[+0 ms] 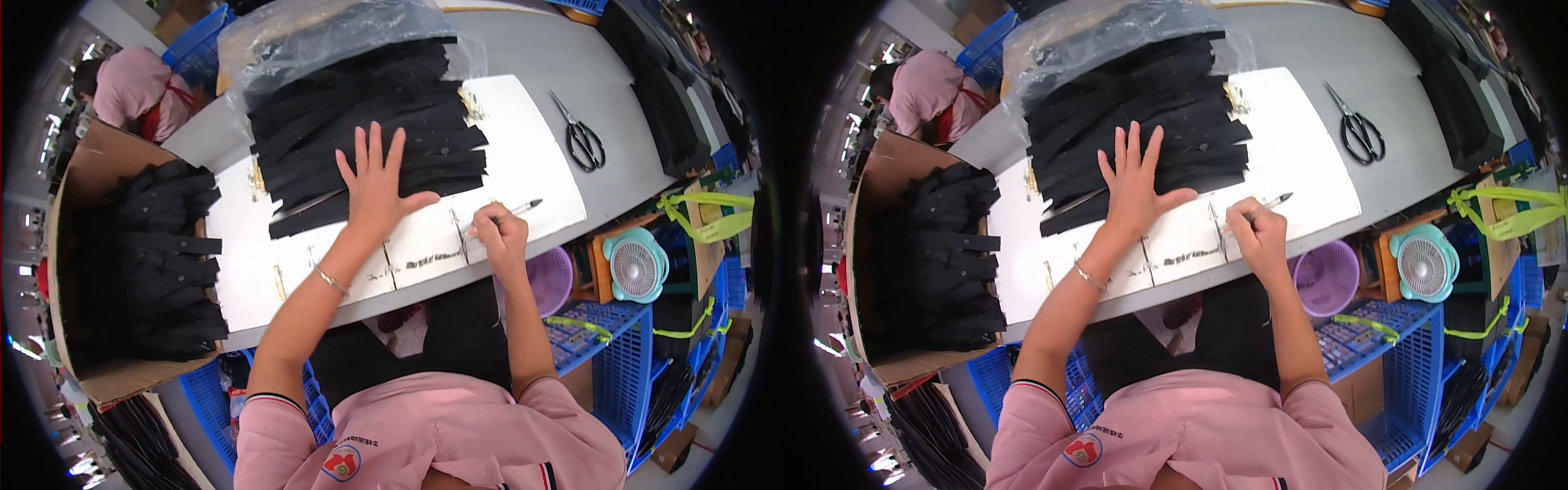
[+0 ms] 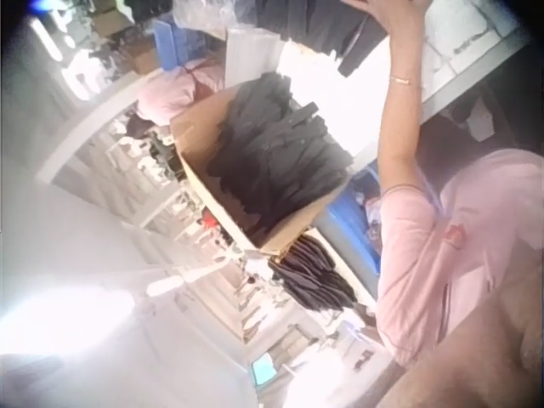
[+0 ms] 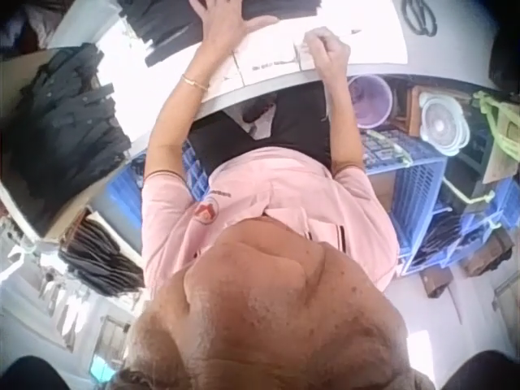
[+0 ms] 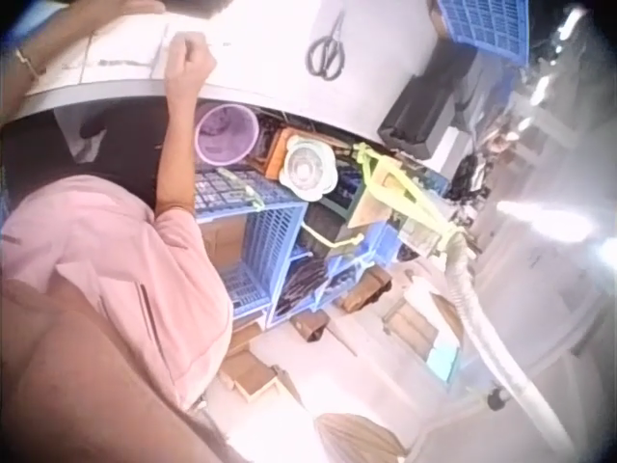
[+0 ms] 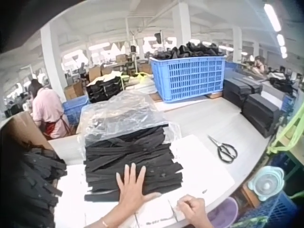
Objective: Marking and aligning zipper components on a template board for assembly.
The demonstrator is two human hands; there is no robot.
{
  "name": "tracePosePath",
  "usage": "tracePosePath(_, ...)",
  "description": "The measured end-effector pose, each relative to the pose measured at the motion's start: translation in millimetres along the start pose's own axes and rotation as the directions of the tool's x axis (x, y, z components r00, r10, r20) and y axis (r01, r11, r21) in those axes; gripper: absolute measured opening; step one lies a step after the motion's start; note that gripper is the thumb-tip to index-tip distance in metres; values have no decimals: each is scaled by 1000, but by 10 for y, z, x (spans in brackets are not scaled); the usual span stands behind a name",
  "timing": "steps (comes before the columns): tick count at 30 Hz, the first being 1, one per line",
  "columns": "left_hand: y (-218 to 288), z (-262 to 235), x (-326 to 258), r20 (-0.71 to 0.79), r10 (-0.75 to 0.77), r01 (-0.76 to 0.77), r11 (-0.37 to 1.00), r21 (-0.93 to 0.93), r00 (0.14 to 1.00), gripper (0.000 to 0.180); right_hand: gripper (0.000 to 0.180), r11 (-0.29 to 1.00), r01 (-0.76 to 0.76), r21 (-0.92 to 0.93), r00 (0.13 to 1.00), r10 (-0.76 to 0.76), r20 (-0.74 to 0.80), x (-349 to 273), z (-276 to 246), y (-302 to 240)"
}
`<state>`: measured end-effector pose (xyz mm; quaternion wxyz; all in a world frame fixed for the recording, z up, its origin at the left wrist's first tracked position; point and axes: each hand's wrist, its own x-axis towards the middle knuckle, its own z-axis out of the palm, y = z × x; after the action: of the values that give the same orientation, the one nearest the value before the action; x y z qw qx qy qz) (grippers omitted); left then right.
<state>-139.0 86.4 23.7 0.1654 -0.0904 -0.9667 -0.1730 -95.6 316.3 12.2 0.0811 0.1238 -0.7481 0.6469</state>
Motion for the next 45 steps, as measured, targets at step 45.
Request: tracePosePath(45, -2291, 641, 3522, -53, 204, -63, 521, 851, 977, 57, 40, 601, 602, -526, 787, -333, 519, 2138, 989, 619)
